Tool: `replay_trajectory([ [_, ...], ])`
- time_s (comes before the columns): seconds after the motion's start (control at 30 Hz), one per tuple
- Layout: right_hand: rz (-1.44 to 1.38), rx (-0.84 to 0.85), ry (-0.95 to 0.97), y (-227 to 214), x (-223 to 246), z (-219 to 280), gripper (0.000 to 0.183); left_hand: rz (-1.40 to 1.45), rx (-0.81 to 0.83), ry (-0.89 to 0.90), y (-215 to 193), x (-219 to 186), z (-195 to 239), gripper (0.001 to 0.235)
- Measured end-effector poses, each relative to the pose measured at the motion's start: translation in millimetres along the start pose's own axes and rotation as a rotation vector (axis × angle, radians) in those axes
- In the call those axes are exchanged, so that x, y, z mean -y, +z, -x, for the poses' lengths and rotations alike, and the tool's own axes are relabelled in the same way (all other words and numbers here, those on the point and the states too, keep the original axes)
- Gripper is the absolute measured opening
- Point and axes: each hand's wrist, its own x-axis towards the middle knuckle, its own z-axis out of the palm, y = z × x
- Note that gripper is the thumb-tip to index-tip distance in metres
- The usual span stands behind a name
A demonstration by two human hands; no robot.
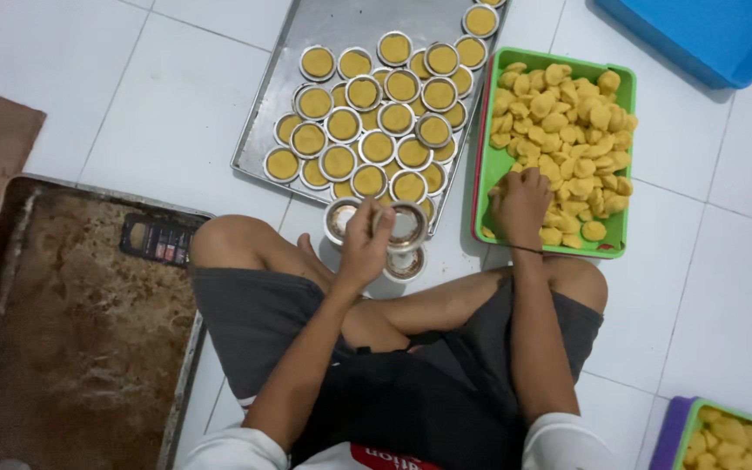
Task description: The person sits on the floor and repeatedly takes yellow dough pieces from a green tray, places them into small round metal molds, presses them down, and arranges the filled molds on a metal baking sheet.
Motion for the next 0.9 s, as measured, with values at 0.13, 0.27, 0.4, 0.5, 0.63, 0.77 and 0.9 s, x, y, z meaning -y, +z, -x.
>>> replay_trajectory([
  [0.13,-0.089,0.097,0.001,-20,17,6,0.014,0.21,0.007,-0.191,15,-5,-6,0.027],
  [0.27,-0.834,-0.303,0.06,-91,82,23,0.037,0.281,0.063,-0.27,21,8,-21,0.038],
  [0.4,-1.13,-0.353,-0.238,-149,173,47,0.023,0.355,0.195,-0.435,13,15,-5,0.048],
  [0.5,-0.896,-0.314,-0.433,-100,182,50,0.024,0.321,0.121,-0.368,9,6,-3,0.037],
  [0.63,-1.22,-0.031,-0.312,-102,180,46,0.071,0.225,0.111,-0.269,9,3,-8,0.032],
  [0.77,-1.454,0.19,0.014,-101,173,46,0.02,0.199,0.241,-0.15,16,-19,-10,0.041],
  [0.9,-1.596,0.29,-0.013,-108,158,38,0.034,0.188,0.257,-0.073,24,-31,-15,0.039],
])
